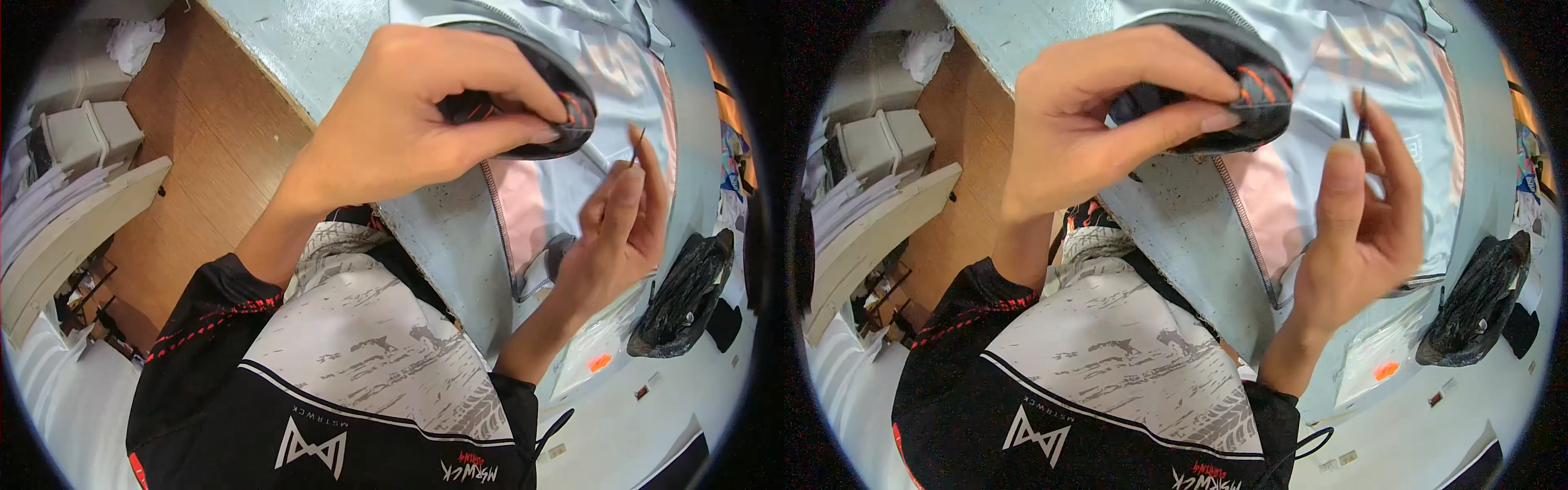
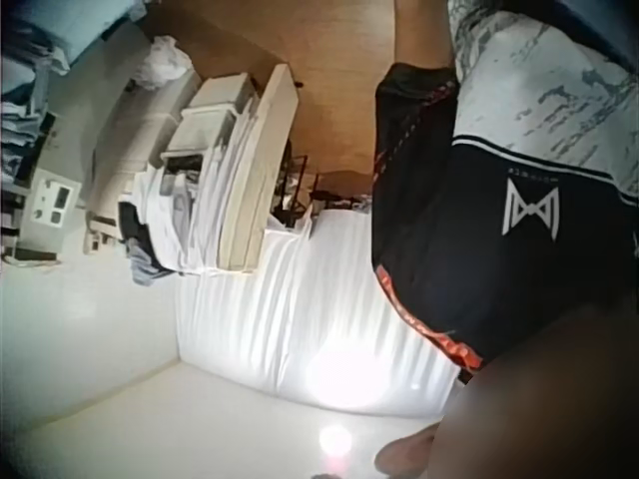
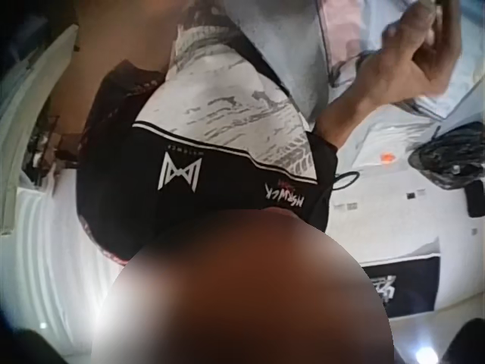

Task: Trimming loose threads from a garment using thread snips.

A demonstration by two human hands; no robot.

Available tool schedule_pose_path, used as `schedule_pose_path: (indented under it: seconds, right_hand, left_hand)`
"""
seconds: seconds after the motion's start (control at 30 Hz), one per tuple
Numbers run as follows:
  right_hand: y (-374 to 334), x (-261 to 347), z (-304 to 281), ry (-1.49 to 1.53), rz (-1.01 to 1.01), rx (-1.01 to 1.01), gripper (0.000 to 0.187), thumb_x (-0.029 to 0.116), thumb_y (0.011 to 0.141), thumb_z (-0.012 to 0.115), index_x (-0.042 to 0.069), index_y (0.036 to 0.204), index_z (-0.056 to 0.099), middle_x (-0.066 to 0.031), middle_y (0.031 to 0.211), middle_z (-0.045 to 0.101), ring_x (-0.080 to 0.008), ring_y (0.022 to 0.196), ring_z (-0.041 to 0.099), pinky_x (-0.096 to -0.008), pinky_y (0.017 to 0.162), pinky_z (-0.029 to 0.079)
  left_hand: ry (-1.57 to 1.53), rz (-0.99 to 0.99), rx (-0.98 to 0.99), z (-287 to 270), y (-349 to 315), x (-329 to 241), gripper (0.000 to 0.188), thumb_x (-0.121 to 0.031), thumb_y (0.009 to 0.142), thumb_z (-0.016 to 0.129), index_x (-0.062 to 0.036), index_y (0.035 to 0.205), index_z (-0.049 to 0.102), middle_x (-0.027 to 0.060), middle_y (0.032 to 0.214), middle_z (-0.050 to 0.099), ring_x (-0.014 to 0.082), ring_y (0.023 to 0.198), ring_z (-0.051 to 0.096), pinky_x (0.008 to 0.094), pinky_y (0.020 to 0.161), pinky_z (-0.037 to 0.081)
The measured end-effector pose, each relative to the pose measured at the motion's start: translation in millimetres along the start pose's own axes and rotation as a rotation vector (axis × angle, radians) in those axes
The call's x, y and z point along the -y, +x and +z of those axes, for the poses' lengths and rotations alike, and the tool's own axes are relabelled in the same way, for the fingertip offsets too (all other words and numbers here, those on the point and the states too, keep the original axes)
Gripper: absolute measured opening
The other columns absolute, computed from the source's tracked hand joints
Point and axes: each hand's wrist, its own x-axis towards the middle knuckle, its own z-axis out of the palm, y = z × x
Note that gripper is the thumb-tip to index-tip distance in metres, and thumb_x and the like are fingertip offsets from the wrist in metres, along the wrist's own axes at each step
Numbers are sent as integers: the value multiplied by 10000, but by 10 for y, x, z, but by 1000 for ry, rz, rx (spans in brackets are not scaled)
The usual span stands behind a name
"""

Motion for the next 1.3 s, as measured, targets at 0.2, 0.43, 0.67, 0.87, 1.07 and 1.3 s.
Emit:
schedule_pose_path:
  seconds: [0.2,0.43,0.67,0.87,1.07,1.3]
  right_hand:
    - [-155,-24,247,162,270,143,196,-7,794,751,3,948,630,44,801,554,-8,634,423,-155,558,340]
    - [-308,-32,299,-21,-233,495,307,-96,606,618,35,878,676,-57,663,563,-125,543,536,-249,488,392]
    - [-485,65,182,103,-204,805,293,-62,597,595,21,874,645,-88,685,552,-228,566,571,-320,509,435]
    - [-679,97,41,141,-203,975,249,-5,598,619,24,843,587,-99,702,541,-293,611,579,-371,539,454]
    - [-744,-38,-75,29,-115,1130,229,47,648,636,26,869,579,-129,772,589,-343,739,609,-440,637,474]
    - [-676,-65,-266,-24,-43,1100,354,42,658,653,51,1011,680,-143,842,668,-300,749,647,-345,672,499]
  left_hand:
    - [39,-114,54,-1,-133,116,211,37,745,713,8,951,678,115,915,694,214,848,662,296,754,502]
    - [-408,-921,-72,-146,-391,42,597,40,753,665,38,1319,473,83,1140,646,176,964,627,328,861,509]
    - [-425,-471,-471,-90,-492,681,580,-215,902,623,39,1381,418,139,1348,524,223,1219,512,369,1032,421]
    - [-438,-426,-308,28,-27,1057,574,-215,903,618,40,1377,421,138,1338,531,221,1214,516,362,1029,423]
    - [-446,-399,-137,432,1146,1743,568,-215,904,614,42,1373,425,136,1328,538,220,1208,520,355,1027,425]
    - [-381,-371,11,536,1156,1917,560,-215,905,610,43,1368,430,134,1317,547,218,1202,525,346,1024,427]
